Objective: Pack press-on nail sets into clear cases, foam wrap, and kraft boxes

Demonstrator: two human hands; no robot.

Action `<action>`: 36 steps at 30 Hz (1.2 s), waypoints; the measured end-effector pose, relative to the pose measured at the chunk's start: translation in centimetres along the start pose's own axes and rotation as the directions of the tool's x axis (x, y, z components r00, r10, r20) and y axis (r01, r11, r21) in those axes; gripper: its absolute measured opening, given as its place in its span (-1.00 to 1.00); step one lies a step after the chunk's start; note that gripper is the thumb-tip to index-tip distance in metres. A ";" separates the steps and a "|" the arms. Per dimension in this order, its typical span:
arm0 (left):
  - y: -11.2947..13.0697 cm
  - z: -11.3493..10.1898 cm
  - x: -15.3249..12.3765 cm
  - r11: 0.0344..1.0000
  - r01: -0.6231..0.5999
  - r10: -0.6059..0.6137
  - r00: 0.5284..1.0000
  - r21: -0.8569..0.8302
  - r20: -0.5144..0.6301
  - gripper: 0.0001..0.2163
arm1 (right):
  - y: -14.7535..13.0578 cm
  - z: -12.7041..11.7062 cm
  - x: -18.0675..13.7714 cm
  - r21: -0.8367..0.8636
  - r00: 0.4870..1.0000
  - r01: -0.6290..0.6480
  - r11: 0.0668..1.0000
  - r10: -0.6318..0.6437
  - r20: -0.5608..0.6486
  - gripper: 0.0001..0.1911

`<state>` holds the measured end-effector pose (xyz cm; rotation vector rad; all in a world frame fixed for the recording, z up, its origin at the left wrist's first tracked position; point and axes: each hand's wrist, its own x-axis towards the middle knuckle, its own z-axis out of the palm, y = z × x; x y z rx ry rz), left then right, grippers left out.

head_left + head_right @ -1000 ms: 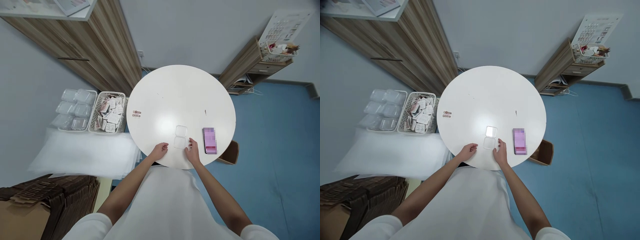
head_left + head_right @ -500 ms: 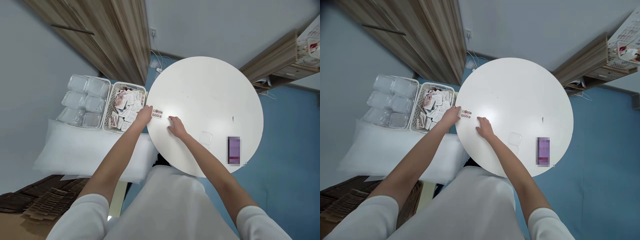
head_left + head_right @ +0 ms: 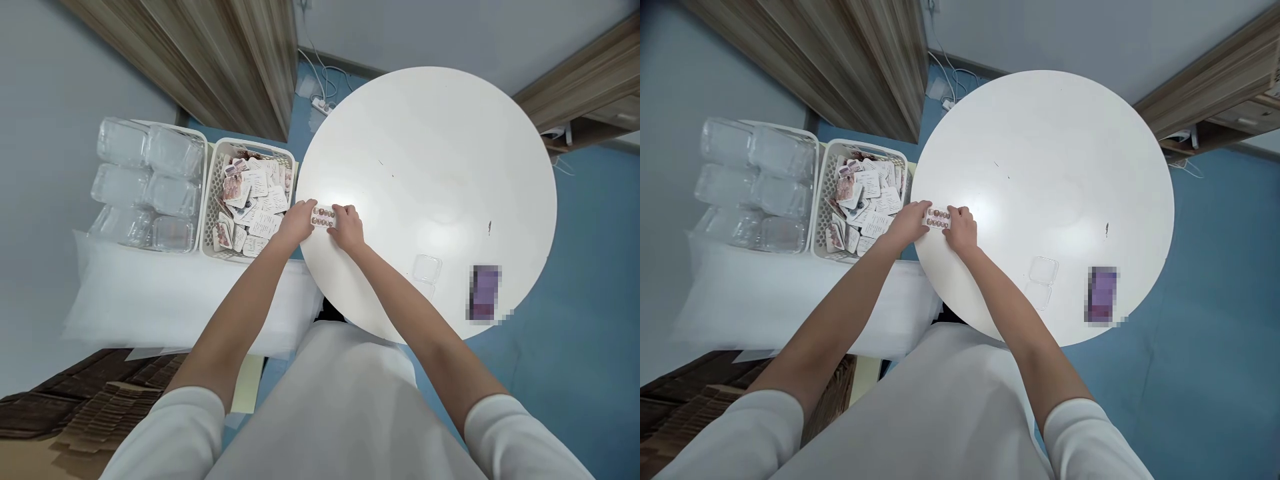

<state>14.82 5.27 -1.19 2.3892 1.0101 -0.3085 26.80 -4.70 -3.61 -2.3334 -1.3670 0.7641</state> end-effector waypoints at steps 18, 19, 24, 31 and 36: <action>4.3 0.7 -4.2 0.960 -0.179 0.148 0.977 -0.214 -0.152 -0.44 | 2.8 -3.4 -6.0 0.254 0.981 0.185 0.949 -0.164 -0.102 -0.30; 5.2 0.8 -4.8 0.952 -0.209 0.172 0.970 -0.225 -0.170 -0.45 | 3.3 -4.1 -7.1 0.261 0.977 0.200 0.944 -0.174 -0.120 -0.29; 11.3 2.6 -8.2 0.903 -0.344 0.295 0.932 -0.256 -0.211 -0.45 | 7.7 -7.8 -14.0 0.251 0.961 0.235 0.939 -0.186 -0.204 -0.30; 21.0 7.4 -11.5 0.858 -0.449 0.435 0.894 -0.250 -0.110 -0.44 | 16.6 -11.5 -23.5 0.250 0.970 0.181 0.951 -0.130 -0.207 -0.34; 24.4 11.0 -11.5 0.872 -0.454 0.447 0.891 -0.182 -0.078 -0.44 | 21.1 -12.0 -25.8 0.193 0.975 0.143 0.971 -0.105 -0.196 -0.37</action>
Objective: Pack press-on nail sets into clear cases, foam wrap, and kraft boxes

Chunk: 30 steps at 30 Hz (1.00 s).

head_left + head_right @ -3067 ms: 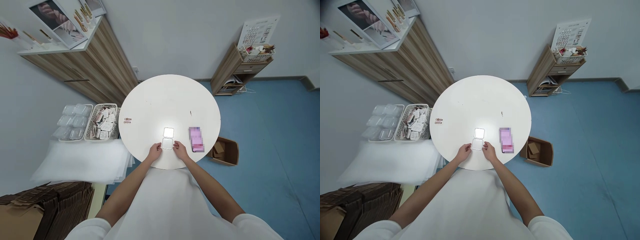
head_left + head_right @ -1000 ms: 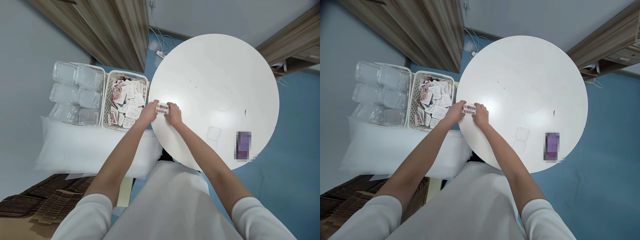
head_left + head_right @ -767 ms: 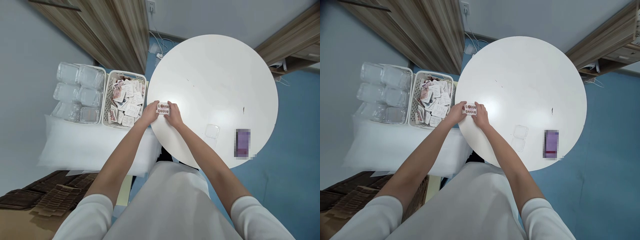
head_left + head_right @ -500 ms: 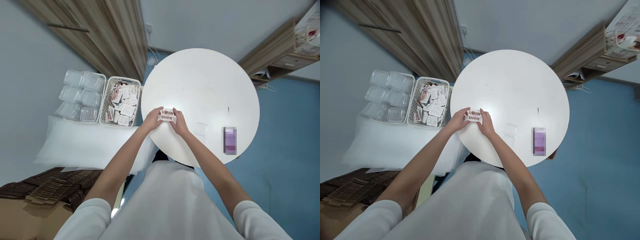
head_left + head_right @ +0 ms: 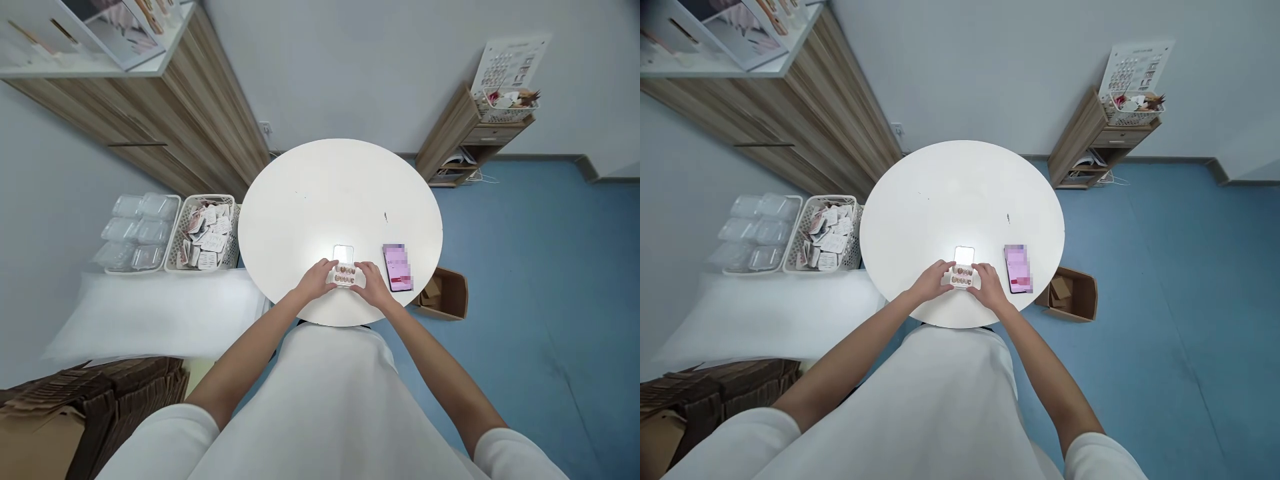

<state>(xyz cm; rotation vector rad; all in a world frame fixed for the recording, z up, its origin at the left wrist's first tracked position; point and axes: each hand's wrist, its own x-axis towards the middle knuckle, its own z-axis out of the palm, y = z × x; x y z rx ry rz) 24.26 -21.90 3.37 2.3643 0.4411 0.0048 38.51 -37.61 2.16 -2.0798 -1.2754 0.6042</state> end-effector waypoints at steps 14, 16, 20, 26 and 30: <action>-0.9 3.3 0.4 0.947 0.254 -0.282 0.950 0.198 0.134 -0.44 | 2.8 3.1 1.1 -0.188 0.982 -0.039 0.981 0.073 0.175 -0.36; -1.0 3.4 0.7 0.942 0.266 -0.296 0.945 0.203 0.137 -0.44 | 2.9 3.2 1.3 -0.202 0.982 -0.041 0.978 0.078 0.174 -0.37; -1.2 3.5 1.2 0.932 0.276 -0.314 0.939 0.234 0.141 -0.43 | 2.9 3.3 1.8 -0.239 0.982 -0.051 0.970 0.093 0.165 -0.38; -1.5 3.5 1.4 0.926 0.295 -0.336 0.928 0.235 0.159 -0.42 | 2.9 3.4 2.2 -0.280 0.980 -0.054 0.959 0.104 0.168 -0.40; -1.7 3.6 1.3 0.930 0.300 -0.337 0.927 0.213 0.162 -0.42 | 2.9 3.5 2.2 -0.282 0.980 -0.055 0.958 0.106 0.170 -0.41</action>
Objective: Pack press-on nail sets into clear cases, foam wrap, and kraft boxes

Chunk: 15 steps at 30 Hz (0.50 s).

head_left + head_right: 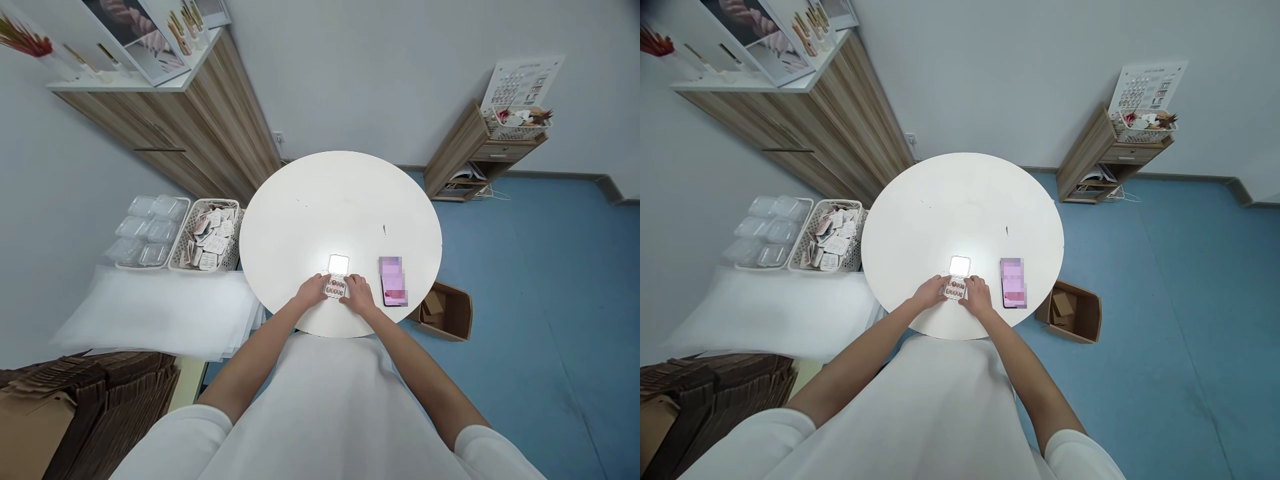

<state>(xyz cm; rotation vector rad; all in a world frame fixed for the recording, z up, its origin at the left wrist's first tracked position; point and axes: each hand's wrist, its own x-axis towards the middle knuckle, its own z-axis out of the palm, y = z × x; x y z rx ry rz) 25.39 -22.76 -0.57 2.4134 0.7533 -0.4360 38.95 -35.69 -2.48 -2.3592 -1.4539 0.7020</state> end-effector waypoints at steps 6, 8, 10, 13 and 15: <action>-0.3 0.4 0.0 0.999 -0.017 0.016 0.999 -0.040 -0.028 -0.41 | 0.0 -0.1 0.0 0.011 1.000 -0.005 1.000 0.005 -0.003 -0.41; -0.3 0.6 0.1 0.998 -0.013 0.012 0.999 -0.055 -0.032 -0.40 | -0.1 -0.2 0.0 0.016 1.000 -0.005 1.000 0.005 -0.001 -0.41; -0.3 0.6 0.1 0.998 -0.006 0.004 1.000 -0.062 -0.029 -0.39 | -0.1 -0.2 0.0 0.024 1.000 -0.005 1.000 0.005 -0.001 -0.40; -0.2 0.7 0.0 0.998 0.008 -0.010 1.000 -0.069 -0.025 -0.37 | -0.2 -0.3 -0.1 0.040 1.000 -0.011 0.999 0.011 0.000 -0.39; -0.1 0.7 -0.1 0.996 0.012 -0.014 1.000 -0.085 -0.024 -0.35 | -0.1 -0.3 -0.2 0.056 1.000 -0.016 0.998 0.016 0.003 -0.36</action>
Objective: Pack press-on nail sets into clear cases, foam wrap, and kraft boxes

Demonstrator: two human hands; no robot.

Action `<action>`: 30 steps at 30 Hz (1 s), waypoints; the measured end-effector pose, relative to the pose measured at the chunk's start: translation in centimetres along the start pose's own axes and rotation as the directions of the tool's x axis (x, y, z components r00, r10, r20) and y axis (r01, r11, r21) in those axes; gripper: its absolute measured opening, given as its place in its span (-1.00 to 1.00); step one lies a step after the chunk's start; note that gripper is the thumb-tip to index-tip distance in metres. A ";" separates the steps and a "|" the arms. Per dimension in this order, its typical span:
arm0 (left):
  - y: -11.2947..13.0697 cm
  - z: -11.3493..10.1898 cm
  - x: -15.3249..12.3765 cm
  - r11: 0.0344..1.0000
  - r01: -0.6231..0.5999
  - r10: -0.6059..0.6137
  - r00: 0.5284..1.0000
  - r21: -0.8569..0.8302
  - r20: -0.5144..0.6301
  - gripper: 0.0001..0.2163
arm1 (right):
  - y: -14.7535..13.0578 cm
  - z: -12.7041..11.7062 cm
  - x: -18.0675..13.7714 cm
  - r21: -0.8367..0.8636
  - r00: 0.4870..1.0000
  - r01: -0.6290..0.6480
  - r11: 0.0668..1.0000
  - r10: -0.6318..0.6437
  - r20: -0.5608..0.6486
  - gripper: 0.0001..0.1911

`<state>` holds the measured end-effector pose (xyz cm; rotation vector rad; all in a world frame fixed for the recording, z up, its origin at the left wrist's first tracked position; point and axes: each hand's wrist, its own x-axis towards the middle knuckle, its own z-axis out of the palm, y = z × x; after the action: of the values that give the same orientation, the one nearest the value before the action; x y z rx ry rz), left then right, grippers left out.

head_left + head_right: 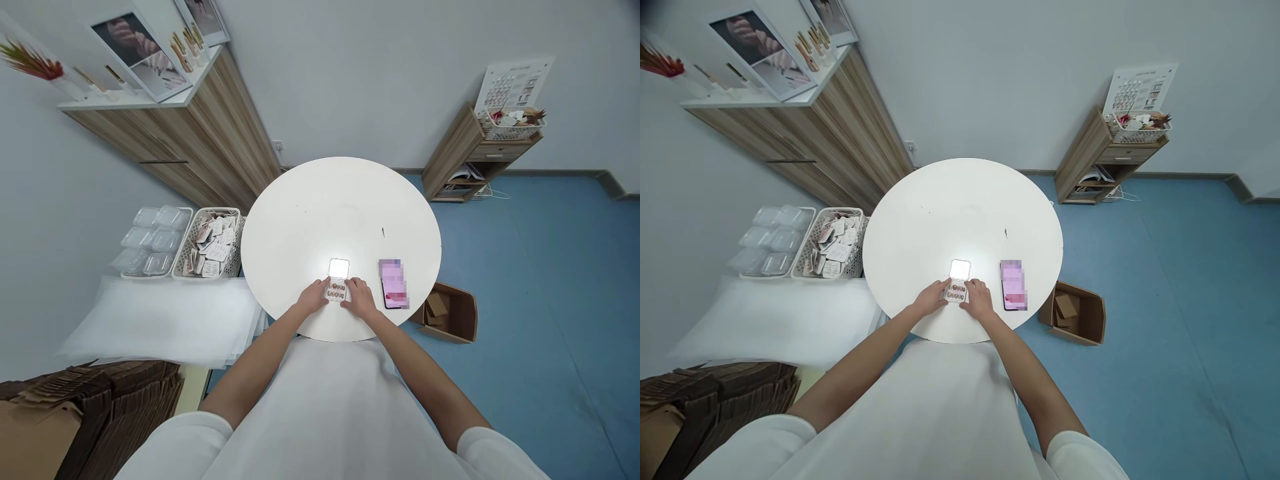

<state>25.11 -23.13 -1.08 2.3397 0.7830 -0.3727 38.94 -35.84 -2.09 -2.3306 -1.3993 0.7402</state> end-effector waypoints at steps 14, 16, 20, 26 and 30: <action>-0.6 1.3 -2.5 0.892 0.171 -0.210 0.976 -0.419 -0.048 -0.46 | 0.8 0.7 -2.3 0.423 0.990 -0.136 0.896 0.142 0.020 -0.36; -0.6 1.5 -2.7 0.851 0.193 -0.241 0.970 -0.488 -0.038 -0.51 | 1.1 0.9 -2.5 0.505 0.982 -0.184 0.843 0.185 0.050 -0.38; -0.3 1.5 -2.8 0.745 0.206 -0.304 0.951 -0.634 -0.048 -0.61 | 1.8 0.7 -2.0 0.611 0.966 -0.245 0.753 0.246 0.084 -0.46; 0.3 1.1 -1.9 0.622 0.209 -0.346 0.938 -0.754 -0.025 -0.67 | 2.0 -0.4 -0.2 0.763 0.936 -0.324 0.559 0.305 0.174 -0.62; 1.0 0.9 -1.3 0.613 0.197 -0.317 0.948 -0.765 -0.011 -0.75 | 1.3 -0.6 0.8 0.782 0.931 -0.347 0.518 0.290 0.221 -0.65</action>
<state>24.64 -24.87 -0.70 1.4562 1.0978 0.0368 40.46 -35.76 -2.50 -1.7778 -0.4064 1.2461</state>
